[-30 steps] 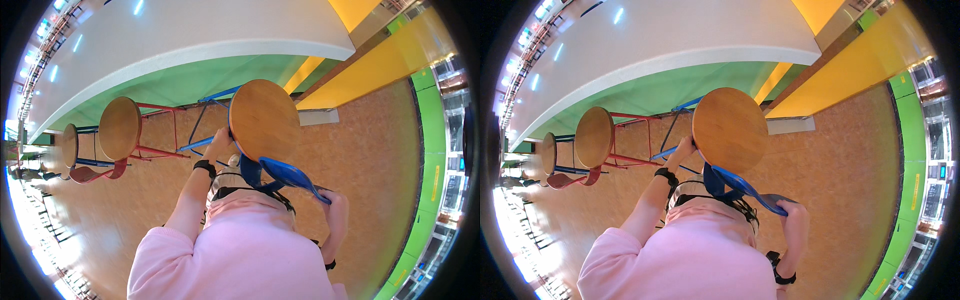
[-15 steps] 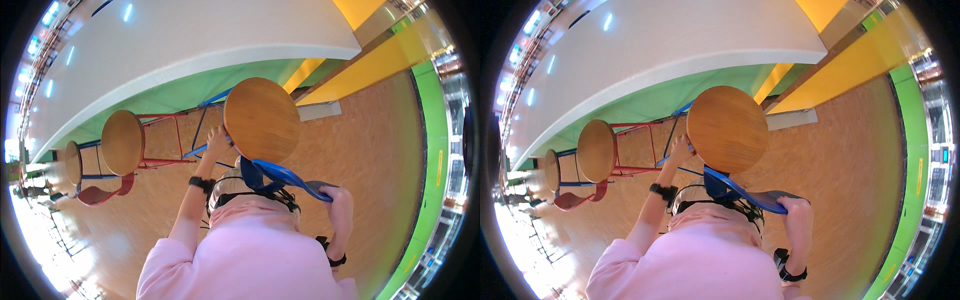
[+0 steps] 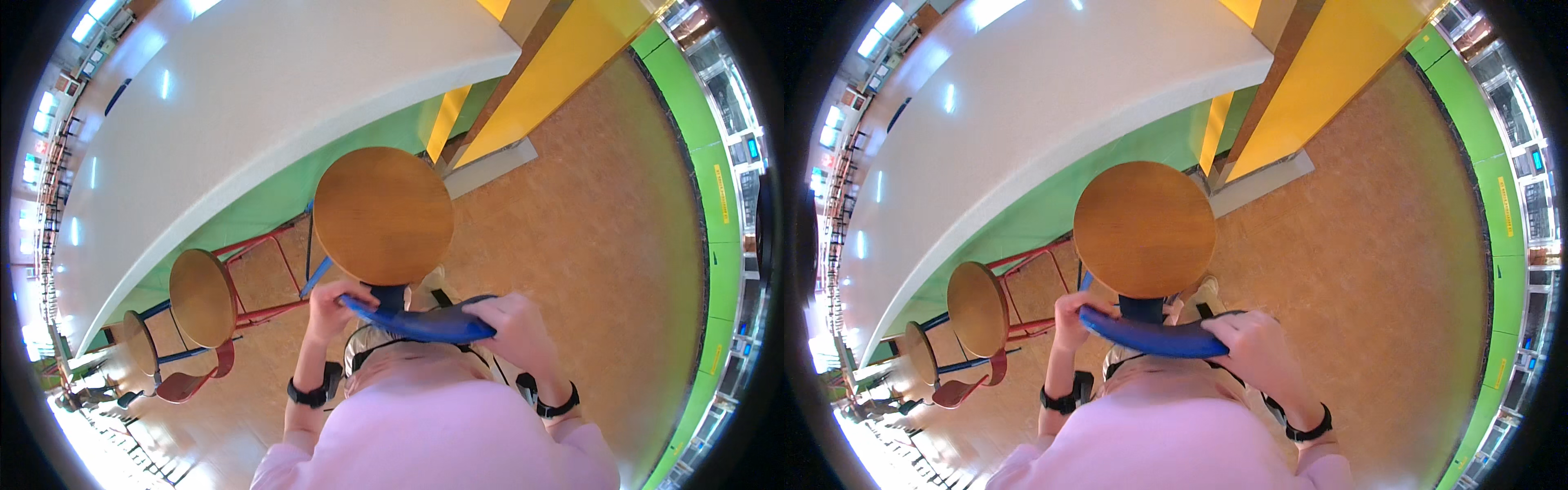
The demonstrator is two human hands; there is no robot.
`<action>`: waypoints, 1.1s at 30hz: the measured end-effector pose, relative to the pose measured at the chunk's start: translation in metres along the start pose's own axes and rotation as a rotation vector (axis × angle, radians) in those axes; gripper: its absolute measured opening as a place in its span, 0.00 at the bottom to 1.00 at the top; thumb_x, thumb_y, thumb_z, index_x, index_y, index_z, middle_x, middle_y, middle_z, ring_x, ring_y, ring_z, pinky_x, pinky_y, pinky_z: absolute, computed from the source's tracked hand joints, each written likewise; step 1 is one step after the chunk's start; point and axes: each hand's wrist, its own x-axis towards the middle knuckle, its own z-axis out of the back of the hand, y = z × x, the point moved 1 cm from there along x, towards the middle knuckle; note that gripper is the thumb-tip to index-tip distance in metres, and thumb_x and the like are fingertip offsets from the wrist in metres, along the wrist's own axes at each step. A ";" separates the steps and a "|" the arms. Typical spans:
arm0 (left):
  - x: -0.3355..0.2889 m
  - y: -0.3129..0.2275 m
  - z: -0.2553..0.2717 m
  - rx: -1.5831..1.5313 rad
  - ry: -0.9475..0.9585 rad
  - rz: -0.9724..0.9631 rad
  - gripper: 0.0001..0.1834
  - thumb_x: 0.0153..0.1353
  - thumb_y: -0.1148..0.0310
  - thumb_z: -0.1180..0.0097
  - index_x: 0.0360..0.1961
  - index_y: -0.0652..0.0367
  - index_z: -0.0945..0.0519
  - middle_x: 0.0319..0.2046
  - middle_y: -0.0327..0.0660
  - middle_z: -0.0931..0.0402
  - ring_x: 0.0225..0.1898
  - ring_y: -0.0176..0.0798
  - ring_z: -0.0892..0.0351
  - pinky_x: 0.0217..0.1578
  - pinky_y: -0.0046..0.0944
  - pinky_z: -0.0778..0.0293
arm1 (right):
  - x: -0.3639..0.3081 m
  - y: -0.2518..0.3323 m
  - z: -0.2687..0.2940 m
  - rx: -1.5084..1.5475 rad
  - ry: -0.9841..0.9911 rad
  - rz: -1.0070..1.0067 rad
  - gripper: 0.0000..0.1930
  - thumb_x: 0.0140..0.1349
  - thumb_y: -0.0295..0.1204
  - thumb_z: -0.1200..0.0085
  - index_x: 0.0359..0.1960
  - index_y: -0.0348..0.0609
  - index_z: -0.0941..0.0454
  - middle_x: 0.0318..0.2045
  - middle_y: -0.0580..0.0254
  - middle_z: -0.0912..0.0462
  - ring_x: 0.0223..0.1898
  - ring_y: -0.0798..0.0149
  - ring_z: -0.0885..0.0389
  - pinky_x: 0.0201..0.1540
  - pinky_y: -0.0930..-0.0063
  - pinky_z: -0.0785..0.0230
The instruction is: The person lifts red and blue chairs off a counter and places them on the floor.
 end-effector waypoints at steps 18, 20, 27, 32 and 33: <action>0.002 0.009 0.017 -0.036 -0.371 -0.119 0.07 0.47 0.75 0.49 0.17 0.65 0.31 0.15 0.43 0.30 0.19 0.37 0.26 0.22 0.31 0.29 | 0.019 -0.102 -0.029 0.788 0.171 0.177 0.14 0.42 0.17 0.52 0.34 0.39 0.29 0.26 0.53 0.25 0.26 0.56 0.26 0.30 0.72 0.36; 0.004 0.008 0.016 -0.092 -0.398 -0.087 0.06 0.45 0.75 0.47 0.17 0.66 0.30 0.16 0.44 0.29 0.19 0.37 0.26 0.21 0.30 0.29 | 0.021 -0.109 -0.035 0.784 0.121 0.213 0.14 0.42 0.16 0.53 0.34 0.38 0.29 0.25 0.52 0.25 0.26 0.55 0.26 0.28 0.72 0.36; -0.002 0.011 0.017 -0.107 -0.453 -0.088 0.07 0.48 0.73 0.50 0.19 0.66 0.30 0.16 0.45 0.29 0.18 0.37 0.26 0.22 0.32 0.28 | 0.035 -0.107 -0.029 0.707 0.127 0.230 0.14 0.43 0.16 0.53 0.35 0.41 0.28 0.26 0.54 0.24 0.27 0.57 0.26 0.28 0.72 0.35; -0.011 0.013 0.026 -0.131 -0.441 -0.082 0.08 0.51 0.70 0.51 0.21 0.65 0.30 0.15 0.44 0.28 0.18 0.38 0.26 0.22 0.33 0.27 | 0.038 -0.099 -0.044 0.688 0.098 0.223 0.14 0.43 0.17 0.52 0.34 0.43 0.26 0.27 0.56 0.23 0.27 0.57 0.25 0.29 0.73 0.34; -0.011 0.023 0.028 -0.323 -0.433 -0.010 0.09 0.51 0.69 0.50 0.22 0.65 0.30 0.16 0.45 0.28 0.18 0.38 0.25 0.22 0.33 0.27 | 0.039 -0.096 -0.045 0.690 0.088 0.219 0.14 0.43 0.17 0.52 0.34 0.43 0.26 0.27 0.56 0.23 0.27 0.57 0.25 0.29 0.73 0.34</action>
